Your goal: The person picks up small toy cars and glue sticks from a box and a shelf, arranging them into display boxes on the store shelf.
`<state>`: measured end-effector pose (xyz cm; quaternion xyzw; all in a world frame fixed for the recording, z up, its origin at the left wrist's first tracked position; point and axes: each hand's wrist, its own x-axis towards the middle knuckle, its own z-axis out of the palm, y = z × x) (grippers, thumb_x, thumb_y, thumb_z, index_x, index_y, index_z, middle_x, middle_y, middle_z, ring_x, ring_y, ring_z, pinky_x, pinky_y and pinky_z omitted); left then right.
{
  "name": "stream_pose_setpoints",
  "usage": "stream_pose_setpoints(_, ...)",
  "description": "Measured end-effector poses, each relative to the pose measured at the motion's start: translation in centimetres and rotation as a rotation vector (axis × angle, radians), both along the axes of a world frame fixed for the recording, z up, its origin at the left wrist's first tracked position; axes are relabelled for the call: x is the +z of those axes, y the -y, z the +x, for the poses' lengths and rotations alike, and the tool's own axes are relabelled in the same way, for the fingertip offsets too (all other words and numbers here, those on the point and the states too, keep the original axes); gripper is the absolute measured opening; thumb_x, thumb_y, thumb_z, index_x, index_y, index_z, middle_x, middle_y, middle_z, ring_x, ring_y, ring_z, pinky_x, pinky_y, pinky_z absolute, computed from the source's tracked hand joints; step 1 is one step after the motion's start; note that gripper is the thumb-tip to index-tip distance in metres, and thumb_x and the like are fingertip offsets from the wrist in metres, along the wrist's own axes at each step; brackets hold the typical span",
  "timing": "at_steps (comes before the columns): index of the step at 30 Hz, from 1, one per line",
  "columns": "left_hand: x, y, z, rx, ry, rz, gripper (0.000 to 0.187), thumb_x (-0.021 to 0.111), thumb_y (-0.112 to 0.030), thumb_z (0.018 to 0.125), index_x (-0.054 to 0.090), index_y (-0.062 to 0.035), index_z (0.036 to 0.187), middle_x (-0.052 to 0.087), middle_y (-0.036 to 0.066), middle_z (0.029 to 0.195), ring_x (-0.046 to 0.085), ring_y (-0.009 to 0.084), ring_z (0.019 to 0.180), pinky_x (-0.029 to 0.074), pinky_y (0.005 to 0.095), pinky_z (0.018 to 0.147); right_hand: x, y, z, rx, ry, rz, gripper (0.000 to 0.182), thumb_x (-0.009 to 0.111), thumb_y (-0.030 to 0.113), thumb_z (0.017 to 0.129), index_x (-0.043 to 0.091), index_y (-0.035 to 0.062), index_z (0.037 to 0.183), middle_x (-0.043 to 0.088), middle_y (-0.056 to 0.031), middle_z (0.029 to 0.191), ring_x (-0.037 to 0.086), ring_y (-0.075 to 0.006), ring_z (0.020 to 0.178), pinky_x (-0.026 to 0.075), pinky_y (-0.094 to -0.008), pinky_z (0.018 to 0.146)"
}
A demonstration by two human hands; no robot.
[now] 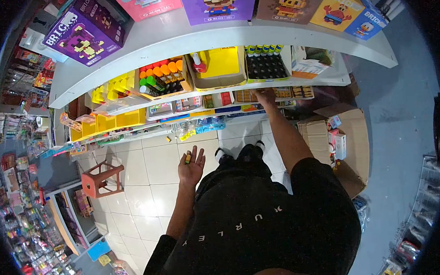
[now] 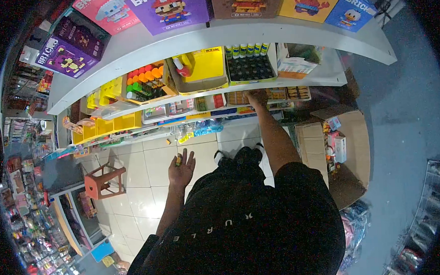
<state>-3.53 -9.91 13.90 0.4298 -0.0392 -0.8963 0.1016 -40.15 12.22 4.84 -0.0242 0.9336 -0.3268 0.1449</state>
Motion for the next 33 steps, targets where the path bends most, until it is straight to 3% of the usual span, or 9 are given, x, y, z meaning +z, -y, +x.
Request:
stream_pose_setpoints(2, -0.2, 0.0, 0.7, 0.015, -0.008, -0.001, 0.029, 0.035, -0.030, 0.102, 0.055, -0.0114, 0.093, 0.056, 0.008, 0.132, 0.045, 0.0329, 0.130, 0.040, 0.0451, 0.104, 0.7, 0.4, 0.4, 0.012, -0.103, -0.025, 0.046, 0.069, 0.038, 0.080, 0.060, 0.0070, 0.113, 0.066, -0.0129, 0.099, 0.064, -0.0264, 0.094, 0.050, -0.0409, 0.085)
stream_pose_setpoints(7, -0.5, 0.3, 2.0, 0.037, -0.002, 0.005, 0.031, 0.035, -0.031, 0.102, 0.056, -0.0116, 0.091, 0.057, 0.007, 0.131, 0.045, 0.0318, 0.130, 0.039, 0.0445, 0.105, -3.8, 0.0, -1.4, 0.225, -0.418, 0.305, 0.040, 0.055, 0.039, 0.091, 0.059, 0.0047, 0.112, 0.064, -0.0156, 0.103, 0.061, -0.0279, 0.098, 0.046, -0.0402, 0.089)
stream_pose_setpoints(10, -0.4, 0.4, 2.3, 0.044, 0.000, -0.007, 0.031, 0.035, -0.031, 0.102, 0.057, -0.0118, 0.090, 0.057, 0.007, 0.130, 0.045, 0.0312, 0.130, 0.038, 0.0441, 0.105, -9.5, -0.1, -3.5, 0.005, -0.179, -0.144, 0.041, 0.050, 0.039, 0.094, 0.060, 0.0021, 0.109, 0.064, -0.0170, 0.105, 0.060, -0.0289, 0.098, 0.046, -0.0403, 0.090)
stream_pose_setpoints(11, -0.5, 0.5, 2.4, 0.044, 0.000, -0.013, 0.031, 0.035, -0.031, 0.102, 0.057, -0.0118, 0.090, 0.058, 0.007, 0.129, 0.045, 0.0311, 0.130, 0.038, 0.0441, 0.105, -9.4, -0.2, -3.3, -0.007, -0.129, -0.079, 0.041, 0.053, 0.039, 0.093, 0.060, 0.0015, 0.110, 0.065, -0.0174, 0.104, 0.061, -0.0294, 0.096, 0.047, -0.0411, 0.089)
stream_pose_setpoints(14, -0.8, 0.5, 2.6, 0.048, -0.015, -0.011, 0.032, 0.034, -0.031, 0.102, 0.057, -0.0119, 0.091, 0.058, 0.007, 0.129, 0.045, 0.0308, 0.130, 0.038, 0.0438, 0.105, -3.6, 0.7, -1.3, 0.056, -0.105, 0.221, 0.047, 0.064, 0.037, 0.085, 0.059, 0.0004, 0.114, 0.068, -0.0185, 0.094, 0.067, -0.0310, 0.090, 0.053, -0.0449, 0.084)
stream_pose_setpoints(17, -0.6, 0.4, 2.5, 0.056, -0.003, 0.001, 0.032, 0.034, -0.031, 0.102, 0.057, -0.0119, 0.091, 0.058, 0.007, 0.129, 0.045, 0.0310, 0.130, 0.039, 0.0437, 0.104, -1.8, 1.0, -1.7, 0.248, 0.074, 0.344, 0.041, 0.060, 0.030, 0.087, 0.058, 0.0005, 0.116, 0.066, -0.0206, 0.102, 0.066, -0.0311, 0.092, 0.053, -0.0451, 0.084)
stream_pose_setpoints(23, -1.8, 0.6, 3.1, 0.038, -0.026, 0.018, 0.030, 0.034, -0.030, 0.102, 0.056, -0.0115, 0.093, 0.056, 0.005, 0.131, 0.041, 0.0309, 0.133, 0.039, 0.0445, 0.104, -5.2, 0.5, -2.0, 0.228, -0.198, 0.262, 0.035, 0.052, 0.019, 0.087, 0.060, 0.0045, 0.118, 0.061, -0.0225, 0.116, 0.058, -0.0375, 0.108, 0.047, -0.0466, 0.093)
stream_pose_setpoints(26, -2.0, 0.7, 3.0, 0.041, -0.005, 0.044, 0.031, 0.034, -0.031, 0.102, 0.056, -0.0115, 0.095, 0.057, 0.005, 0.131, 0.038, 0.0306, 0.135, 0.039, 0.0444, 0.104, -6.0, -0.2, -2.8, 0.353, -0.158, 0.221, 0.038, 0.052, 0.018, 0.085, 0.058, 0.0032, 0.120, 0.060, -0.0251, 0.117, 0.055, -0.0408, 0.111, 0.044, -0.0473, 0.097)
stream_pose_setpoints(33, -2.7, 0.4, 0.4, -0.057, -0.006, 0.023, 0.030, 0.037, -0.030, 0.101, 0.058, -0.0109, 0.095, 0.057, 0.007, 0.131, 0.045, 0.0340, 0.129, 0.040, 0.0444, 0.101, 4.9, -0.2, 2.7, 0.311, -0.115, -0.042, 0.036, 0.058, 0.015, 0.082, 0.059, 0.0024, 0.116, 0.060, -0.0267, 0.111, 0.058, -0.0410, 0.103, 0.048, -0.0466, 0.088)
